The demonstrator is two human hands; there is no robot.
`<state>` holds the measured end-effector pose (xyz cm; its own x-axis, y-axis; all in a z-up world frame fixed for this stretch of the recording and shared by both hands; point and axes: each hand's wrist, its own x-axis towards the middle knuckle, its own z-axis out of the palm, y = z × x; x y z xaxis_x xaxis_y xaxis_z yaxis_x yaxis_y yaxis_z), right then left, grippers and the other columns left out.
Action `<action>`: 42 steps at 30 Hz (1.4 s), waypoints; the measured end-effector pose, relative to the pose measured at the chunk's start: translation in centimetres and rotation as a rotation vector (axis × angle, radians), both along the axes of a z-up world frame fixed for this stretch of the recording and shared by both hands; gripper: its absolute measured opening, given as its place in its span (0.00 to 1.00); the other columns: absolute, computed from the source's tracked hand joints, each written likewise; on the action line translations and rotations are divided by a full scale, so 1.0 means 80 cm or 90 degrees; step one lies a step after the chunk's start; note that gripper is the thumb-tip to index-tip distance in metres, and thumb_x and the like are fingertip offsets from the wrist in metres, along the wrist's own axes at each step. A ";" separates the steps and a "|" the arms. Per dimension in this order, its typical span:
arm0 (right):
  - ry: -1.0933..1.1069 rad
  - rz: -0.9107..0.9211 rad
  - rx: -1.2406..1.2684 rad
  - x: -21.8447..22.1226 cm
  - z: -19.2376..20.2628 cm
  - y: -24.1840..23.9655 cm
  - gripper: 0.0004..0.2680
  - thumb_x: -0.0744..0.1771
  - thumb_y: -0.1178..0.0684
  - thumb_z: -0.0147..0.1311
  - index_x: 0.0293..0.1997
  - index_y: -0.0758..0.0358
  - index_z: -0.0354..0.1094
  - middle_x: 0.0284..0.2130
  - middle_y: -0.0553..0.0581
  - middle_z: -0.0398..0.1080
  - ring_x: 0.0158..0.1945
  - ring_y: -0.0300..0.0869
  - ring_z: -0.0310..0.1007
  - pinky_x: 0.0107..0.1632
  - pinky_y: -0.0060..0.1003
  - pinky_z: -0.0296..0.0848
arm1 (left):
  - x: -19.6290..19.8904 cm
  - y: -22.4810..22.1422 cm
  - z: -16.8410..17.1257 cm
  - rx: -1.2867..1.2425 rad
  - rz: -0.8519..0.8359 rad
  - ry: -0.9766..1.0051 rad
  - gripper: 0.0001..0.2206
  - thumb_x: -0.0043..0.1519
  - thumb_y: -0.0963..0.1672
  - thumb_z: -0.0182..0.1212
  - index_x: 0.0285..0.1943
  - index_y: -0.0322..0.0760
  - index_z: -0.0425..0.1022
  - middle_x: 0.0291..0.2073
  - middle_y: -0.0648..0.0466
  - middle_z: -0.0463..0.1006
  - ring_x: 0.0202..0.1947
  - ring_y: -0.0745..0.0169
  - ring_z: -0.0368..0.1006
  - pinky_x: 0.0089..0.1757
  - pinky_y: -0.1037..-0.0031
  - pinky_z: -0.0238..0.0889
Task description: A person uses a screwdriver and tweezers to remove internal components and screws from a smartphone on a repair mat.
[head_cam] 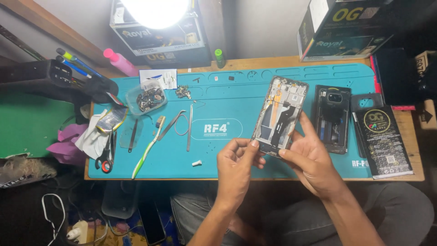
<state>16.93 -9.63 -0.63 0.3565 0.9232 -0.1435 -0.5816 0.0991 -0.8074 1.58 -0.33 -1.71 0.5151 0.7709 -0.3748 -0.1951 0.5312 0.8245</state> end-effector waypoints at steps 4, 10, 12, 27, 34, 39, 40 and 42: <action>-0.023 -0.015 -0.028 0.009 -0.015 -0.005 0.40 0.63 0.73 0.47 0.87 0.55 0.33 0.73 0.66 0.59 0.66 0.48 0.69 0.56 0.31 0.73 | -0.015 0.014 0.016 0.047 -0.017 0.154 0.12 0.67 0.42 0.64 0.55 0.27 0.80 0.32 0.47 0.85 0.27 0.64 0.76 0.32 0.75 0.71; -0.020 -0.052 -0.056 0.026 -0.019 -0.029 0.38 0.63 0.72 0.46 0.87 0.58 0.39 0.69 0.64 0.64 0.58 0.41 0.72 0.50 0.26 0.72 | -0.092 0.053 0.021 0.463 0.096 0.472 0.06 0.63 0.40 0.66 0.45 0.34 0.85 0.28 0.56 0.84 0.22 0.72 0.67 0.26 0.80 0.63; -0.017 -0.069 -0.071 0.032 -0.017 -0.035 0.38 0.63 0.72 0.45 0.87 0.58 0.41 0.68 0.63 0.66 0.57 0.41 0.73 0.52 0.27 0.73 | -0.104 0.061 0.022 0.537 0.117 0.523 0.05 0.62 0.39 0.67 0.44 0.31 0.84 0.29 0.55 0.84 0.19 0.72 0.63 0.23 0.78 0.60; -0.016 -0.170 -0.129 0.017 0.044 -0.047 0.30 0.65 0.61 0.32 0.83 0.59 0.44 0.77 0.61 0.56 0.76 0.43 0.58 0.71 0.39 0.59 | 0.043 0.036 -0.039 0.729 -0.029 0.431 0.10 0.56 0.35 0.62 0.45 0.25 0.76 0.32 0.37 0.79 0.30 0.36 0.75 0.36 0.51 0.69; 0.071 -0.146 -0.127 0.002 0.028 -0.026 0.29 0.65 0.63 0.36 0.81 0.60 0.50 0.72 0.62 0.62 0.69 0.44 0.63 0.67 0.39 0.61 | -0.099 0.050 0.015 0.702 -0.017 0.525 0.11 0.59 0.37 0.64 0.50 0.33 0.84 0.40 0.49 0.80 0.34 0.49 0.78 0.39 0.63 0.72; 0.092 -0.150 -0.194 -0.023 0.039 -0.009 0.29 0.65 0.64 0.34 0.80 0.59 0.50 0.69 0.62 0.61 0.68 0.44 0.60 0.68 0.39 0.57 | -0.132 0.060 0.005 0.733 -0.027 0.596 0.11 0.58 0.37 0.64 0.49 0.31 0.85 0.39 0.48 0.79 0.39 0.49 0.76 0.44 0.61 0.71; 0.093 -0.154 -0.210 -0.027 0.042 -0.007 0.29 0.65 0.65 0.33 0.80 0.60 0.50 0.69 0.62 0.61 0.69 0.44 0.60 0.69 0.39 0.57 | -0.131 0.061 0.004 0.746 -0.030 0.598 0.11 0.58 0.37 0.65 0.49 0.32 0.85 0.38 0.48 0.78 0.39 0.49 0.76 0.44 0.60 0.71; 0.091 -0.160 -0.225 -0.033 0.049 -0.003 0.29 0.65 0.65 0.33 0.80 0.60 0.50 0.69 0.62 0.61 0.69 0.44 0.60 0.69 0.38 0.57 | -0.130 0.063 -0.001 0.760 -0.032 0.597 0.11 0.57 0.36 0.65 0.48 0.32 0.84 0.38 0.48 0.78 0.39 0.49 0.76 0.45 0.60 0.70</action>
